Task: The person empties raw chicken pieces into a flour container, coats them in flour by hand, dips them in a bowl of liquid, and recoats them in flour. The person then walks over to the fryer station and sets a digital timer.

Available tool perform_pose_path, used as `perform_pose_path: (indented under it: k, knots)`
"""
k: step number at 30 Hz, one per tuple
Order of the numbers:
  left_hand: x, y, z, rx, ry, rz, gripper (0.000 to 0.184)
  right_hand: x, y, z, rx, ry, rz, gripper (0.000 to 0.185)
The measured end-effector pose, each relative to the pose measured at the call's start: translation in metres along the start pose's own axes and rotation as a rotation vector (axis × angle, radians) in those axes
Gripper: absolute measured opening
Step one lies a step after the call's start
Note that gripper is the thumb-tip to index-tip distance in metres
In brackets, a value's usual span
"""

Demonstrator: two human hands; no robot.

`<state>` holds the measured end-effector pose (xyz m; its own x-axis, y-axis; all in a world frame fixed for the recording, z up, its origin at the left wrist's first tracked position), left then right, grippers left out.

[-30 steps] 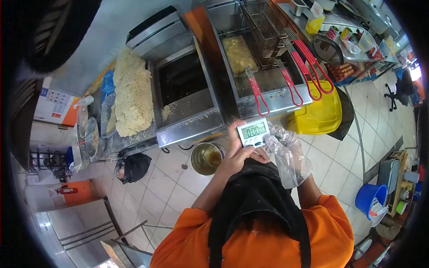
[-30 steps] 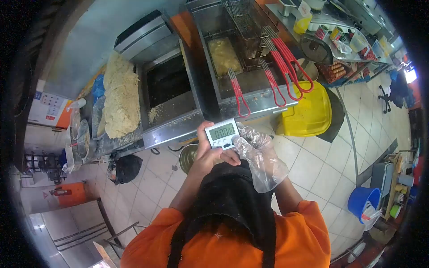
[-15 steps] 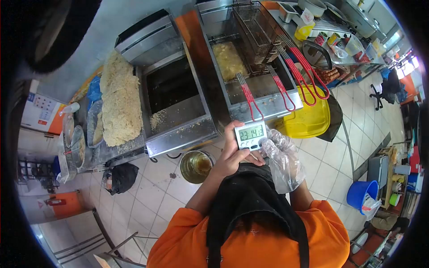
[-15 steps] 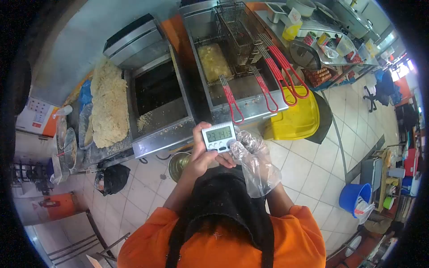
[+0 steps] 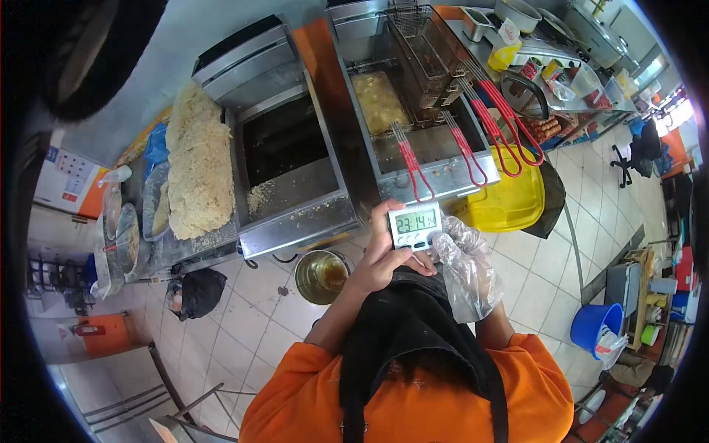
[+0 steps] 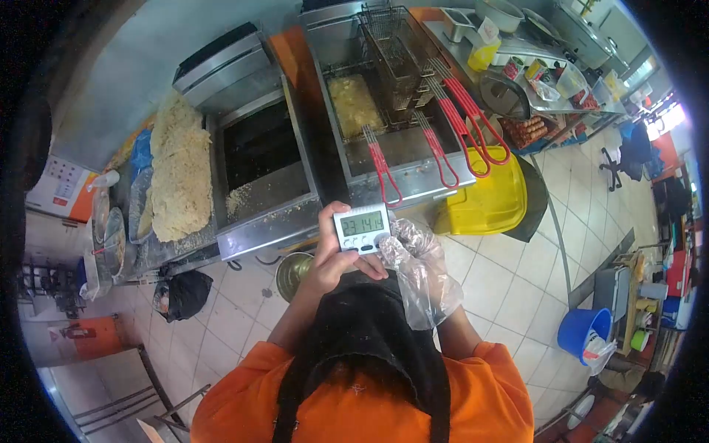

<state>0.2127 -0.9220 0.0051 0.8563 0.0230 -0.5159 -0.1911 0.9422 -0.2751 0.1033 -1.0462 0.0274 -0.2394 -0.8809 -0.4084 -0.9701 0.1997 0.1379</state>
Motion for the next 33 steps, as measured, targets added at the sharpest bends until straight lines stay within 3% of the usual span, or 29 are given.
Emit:
perform_pose_path:
  k: [14, 33]
  knots:
    - [-0.004, -0.002, -0.001, 0.056, -0.102, 0.038, 0.070, -0.003, 0.005, 0.000, -0.025, -0.051, 0.066, 0.019]
    - [0.003, 0.004, -0.003, 0.026, 0.013, -0.037, 0.067, -0.014, 0.005, -0.005, 0.012, -0.034, 0.033, 0.019]
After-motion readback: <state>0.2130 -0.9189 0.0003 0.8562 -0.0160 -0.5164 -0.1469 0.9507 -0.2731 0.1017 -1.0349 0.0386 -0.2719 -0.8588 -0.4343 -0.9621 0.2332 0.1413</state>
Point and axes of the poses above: each hand's wrist, its own y-axis away from the middle knuckle, its own x-axis out of the back of the hand, z = x × y, the point moved 2 cm from there along -y, towards the middle knuckle, and after that the axes turned 15 degrees about -z, right-handed, at the moved point
